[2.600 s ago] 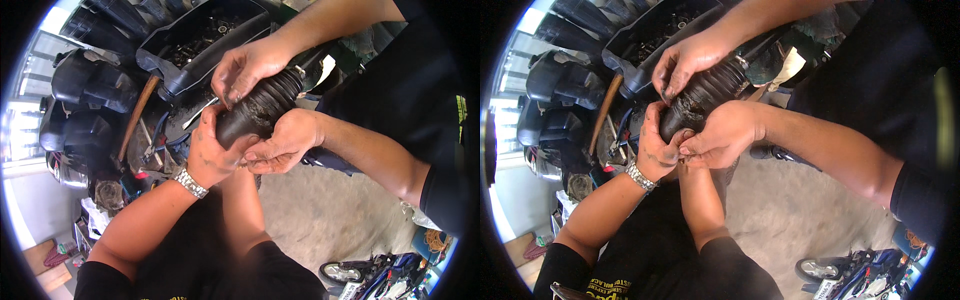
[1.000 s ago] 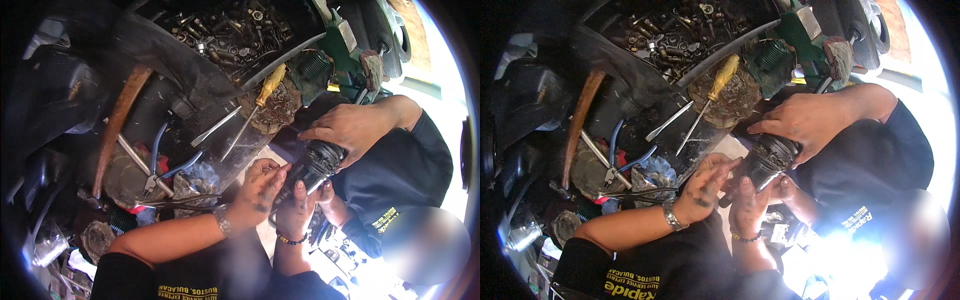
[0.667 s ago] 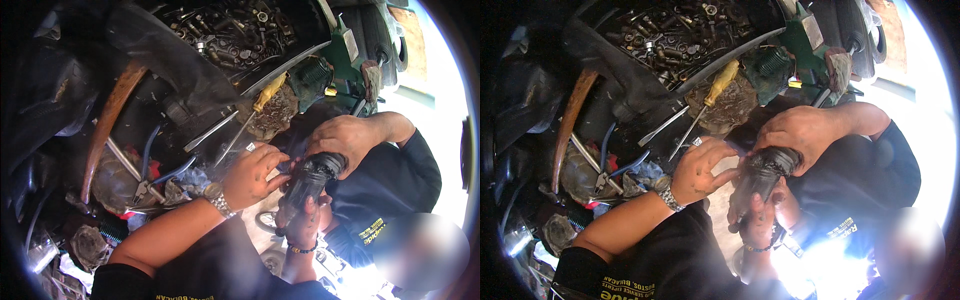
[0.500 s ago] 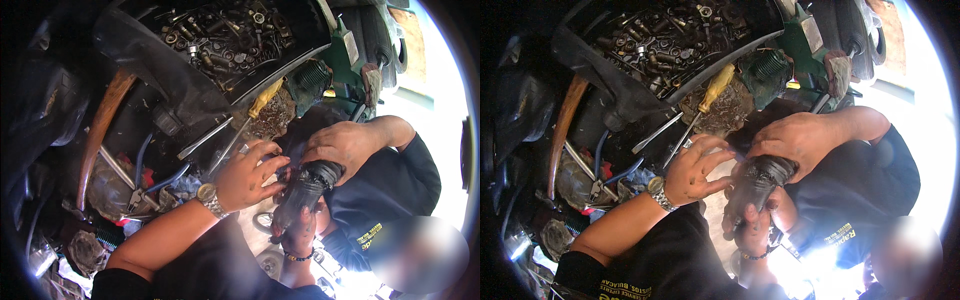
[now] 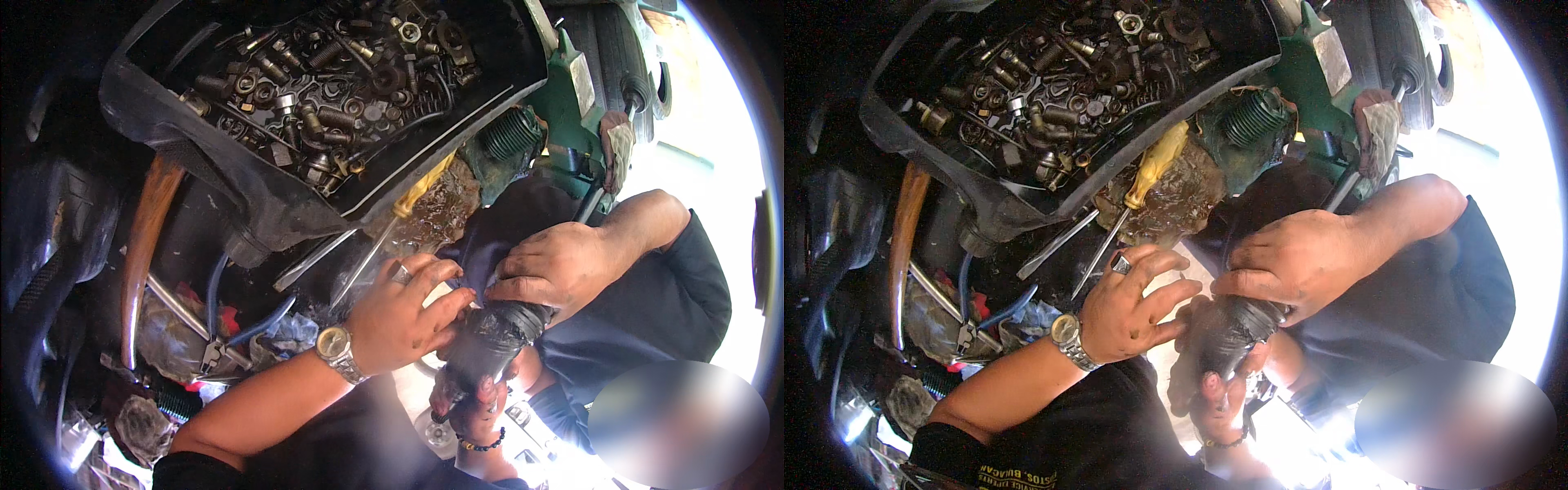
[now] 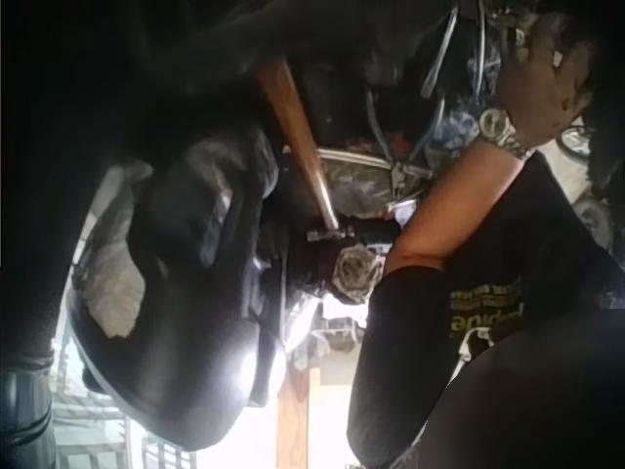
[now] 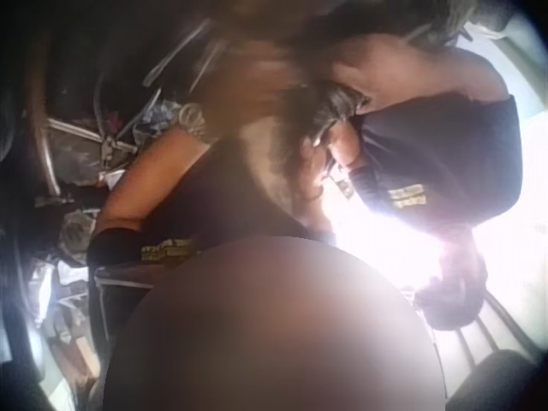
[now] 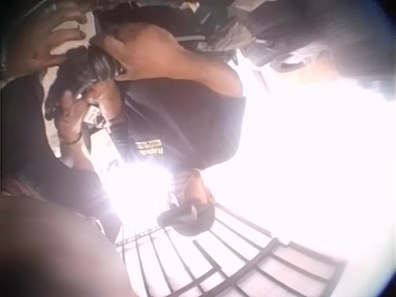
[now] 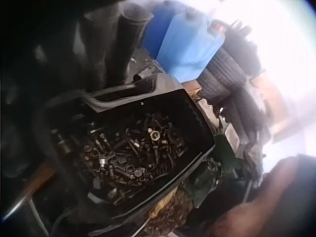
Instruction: The person works with a coworker to clean and reassemble a greased mechanical shaft with a rubber boot. They wipe the shaft and boot with a cloth, use a screwdriver to adjust a retaining clip, and rotate the shaft to inspect the joint.
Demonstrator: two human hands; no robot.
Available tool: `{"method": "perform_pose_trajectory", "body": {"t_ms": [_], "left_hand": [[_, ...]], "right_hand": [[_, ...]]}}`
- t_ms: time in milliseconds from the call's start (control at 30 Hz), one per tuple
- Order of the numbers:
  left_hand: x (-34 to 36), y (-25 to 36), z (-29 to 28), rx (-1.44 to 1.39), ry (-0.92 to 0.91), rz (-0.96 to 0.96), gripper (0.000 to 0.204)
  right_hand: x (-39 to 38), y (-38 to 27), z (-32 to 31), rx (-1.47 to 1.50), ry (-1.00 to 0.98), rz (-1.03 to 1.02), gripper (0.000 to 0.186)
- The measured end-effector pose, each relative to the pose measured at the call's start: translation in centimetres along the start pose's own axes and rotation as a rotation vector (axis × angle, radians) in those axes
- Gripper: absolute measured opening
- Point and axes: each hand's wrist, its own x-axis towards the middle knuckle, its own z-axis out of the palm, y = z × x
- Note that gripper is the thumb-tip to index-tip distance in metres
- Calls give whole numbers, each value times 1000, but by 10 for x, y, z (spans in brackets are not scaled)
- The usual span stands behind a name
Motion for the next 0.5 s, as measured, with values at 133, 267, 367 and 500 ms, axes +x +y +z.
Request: {"method": "perform_pose_trajectory", "body": {"t_ms": [133,267,367,500], "left_hand": [[5,-4,2,-22,61,-8,48],[6,-4,12,-27,117,-34,46],[3,-3,17,-27,111,8,47],[-1,-6,26,-74,86,-67,52]], "right_hand": [[0,11,-14,43,-70,26,90],[16,17,-27,254,-398,69,92],[24,16,-25,400,-593,128,99],[6,8,-20,287,-336,163,105]]}}
